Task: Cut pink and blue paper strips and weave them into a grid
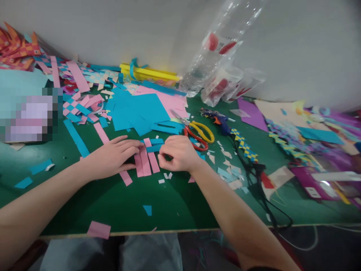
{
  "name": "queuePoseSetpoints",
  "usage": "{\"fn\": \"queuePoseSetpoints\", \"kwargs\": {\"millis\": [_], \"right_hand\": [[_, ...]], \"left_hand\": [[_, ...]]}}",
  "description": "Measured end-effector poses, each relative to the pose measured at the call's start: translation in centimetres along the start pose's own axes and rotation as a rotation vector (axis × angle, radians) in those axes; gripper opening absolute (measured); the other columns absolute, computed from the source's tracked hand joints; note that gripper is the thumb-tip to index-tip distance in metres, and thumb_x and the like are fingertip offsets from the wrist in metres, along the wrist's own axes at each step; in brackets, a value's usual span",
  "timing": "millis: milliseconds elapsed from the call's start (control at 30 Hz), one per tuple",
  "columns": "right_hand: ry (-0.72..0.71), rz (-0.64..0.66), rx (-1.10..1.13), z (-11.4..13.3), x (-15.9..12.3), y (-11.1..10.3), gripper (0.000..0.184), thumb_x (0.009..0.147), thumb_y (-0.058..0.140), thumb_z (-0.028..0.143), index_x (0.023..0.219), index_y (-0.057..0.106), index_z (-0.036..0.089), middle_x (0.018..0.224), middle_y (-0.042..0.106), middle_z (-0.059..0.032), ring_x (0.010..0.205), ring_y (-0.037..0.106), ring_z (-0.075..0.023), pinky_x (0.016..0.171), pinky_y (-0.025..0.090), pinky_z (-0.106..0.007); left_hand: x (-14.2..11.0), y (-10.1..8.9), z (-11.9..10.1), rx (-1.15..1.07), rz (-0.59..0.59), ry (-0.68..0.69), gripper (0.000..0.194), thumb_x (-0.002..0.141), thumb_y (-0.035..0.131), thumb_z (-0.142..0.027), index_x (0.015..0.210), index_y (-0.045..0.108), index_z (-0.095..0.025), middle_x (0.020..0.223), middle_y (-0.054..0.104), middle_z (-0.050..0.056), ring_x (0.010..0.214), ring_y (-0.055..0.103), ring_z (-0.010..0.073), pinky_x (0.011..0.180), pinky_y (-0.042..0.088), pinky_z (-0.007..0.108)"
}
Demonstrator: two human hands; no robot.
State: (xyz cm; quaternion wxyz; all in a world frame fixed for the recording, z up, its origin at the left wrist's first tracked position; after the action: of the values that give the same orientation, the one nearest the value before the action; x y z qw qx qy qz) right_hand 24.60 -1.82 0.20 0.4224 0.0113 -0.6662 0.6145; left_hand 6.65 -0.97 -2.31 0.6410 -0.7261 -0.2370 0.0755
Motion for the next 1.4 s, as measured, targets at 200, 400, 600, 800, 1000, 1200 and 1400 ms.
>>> {"fn": "queuePoseSetpoints", "kwargs": {"millis": [200,400,600,800,1000,1200,1400], "right_hand": [[0.046,0.049,0.143,0.1,-0.2,0.4,0.024,0.076,0.048,0.019,0.056,0.060,0.022,0.045,0.050,0.0043,0.043,0.045,-0.0105,0.049,0.039,-0.027],[0.191,-0.053,0.079,-1.4,-0.8,-0.2,0.033,0.084,0.045,0.020,0.057,0.063,0.023,0.047,0.057,0.0021,0.045,0.052,-0.0123,0.051,0.043,-0.028],[0.190,-0.097,-0.020,-1.4,-0.1,0.0,0.018,0.087,0.050,0.021,0.075,0.064,0.022,0.067,0.070,-0.0018,0.063,0.063,-0.0171,0.066,0.049,-0.033],[0.201,0.128,0.073,-1.7,0.1,1.4,0.014,0.092,0.050,0.027,0.097,0.061,0.019,0.099,0.072,-0.0075,0.098,0.063,-0.0236,0.093,0.045,-0.041],[0.227,0.046,0.020,-2.0,0.0,1.1,0.016,0.094,0.047,0.024,0.096,0.062,0.020,0.098,0.074,-0.0071,0.095,0.064,-0.0237,0.092,0.045,-0.042],[0.139,0.164,0.051,-1.5,0.0,1.9,0.022,0.096,0.045,0.027,0.110,0.061,0.020,0.115,0.071,-0.0065,0.111,0.063,-0.0221,0.105,0.043,-0.043],[0.173,0.139,0.015,-1.8,-0.1,1.9,0.021,0.096,0.045,0.025,0.106,0.063,0.020,0.110,0.073,-0.0064,0.108,0.064,-0.0213,0.109,0.040,-0.045]], "left_hand": [[0.0,0.0,0.0,-0.005,0.001,-0.002,0.027,0.094,0.057,-0.040,0.109,0.058,-0.017,0.140,0.056,0.012,0.131,0.051,0.0257,0.113,0.033,0.048],[-0.1,0.1,-0.1,0.028,0.019,0.026,0.024,0.098,0.050,-0.040,0.106,0.056,-0.018,0.142,0.053,0.011,0.133,0.048,0.0242,0.114,0.031,0.049],[-0.1,0.0,-0.1,0.013,0.005,0.025,0.023,0.098,0.050,-0.038,0.104,0.058,-0.018,0.139,0.056,0.012,0.132,0.049,0.0248,0.115,0.030,0.049],[-0.2,0.2,0.0,0.033,-0.005,0.042,0.024,0.099,0.049,-0.037,0.110,0.057,-0.017,0.138,0.057,0.013,0.132,0.049,0.0253,0.114,0.032,0.050],[-0.2,0.2,0.0,0.033,-0.009,0.042,0.025,0.099,0.048,-0.039,0.109,0.057,-0.018,0.137,0.057,0.013,0.131,0.050,0.0250,0.114,0.031,0.049],[-0.2,0.1,-0.1,0.029,-0.015,0.038,0.027,0.100,0.044,-0.040,0.108,0.058,-0.018,0.135,0.059,0.011,0.132,0.050,0.0239,0.115,0.030,0.047],[-0.1,0.1,-0.1,0.008,-0.016,0.035,0.031,0.102,0.041,-0.036,0.125,0.054,-0.021,0.137,0.059,0.006,0.133,0.048,0.0199,0.118,0.025,0.043]]}}
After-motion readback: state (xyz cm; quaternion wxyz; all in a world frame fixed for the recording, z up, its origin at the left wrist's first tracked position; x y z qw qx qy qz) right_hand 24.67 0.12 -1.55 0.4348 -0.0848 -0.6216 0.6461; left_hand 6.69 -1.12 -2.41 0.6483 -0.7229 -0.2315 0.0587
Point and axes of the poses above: each hand's wrist, its own x-axis towards the middle knuckle, its own y-axis out of the palm, z = x × y, the point moved 5 cm from there along x, towards the middle knuckle
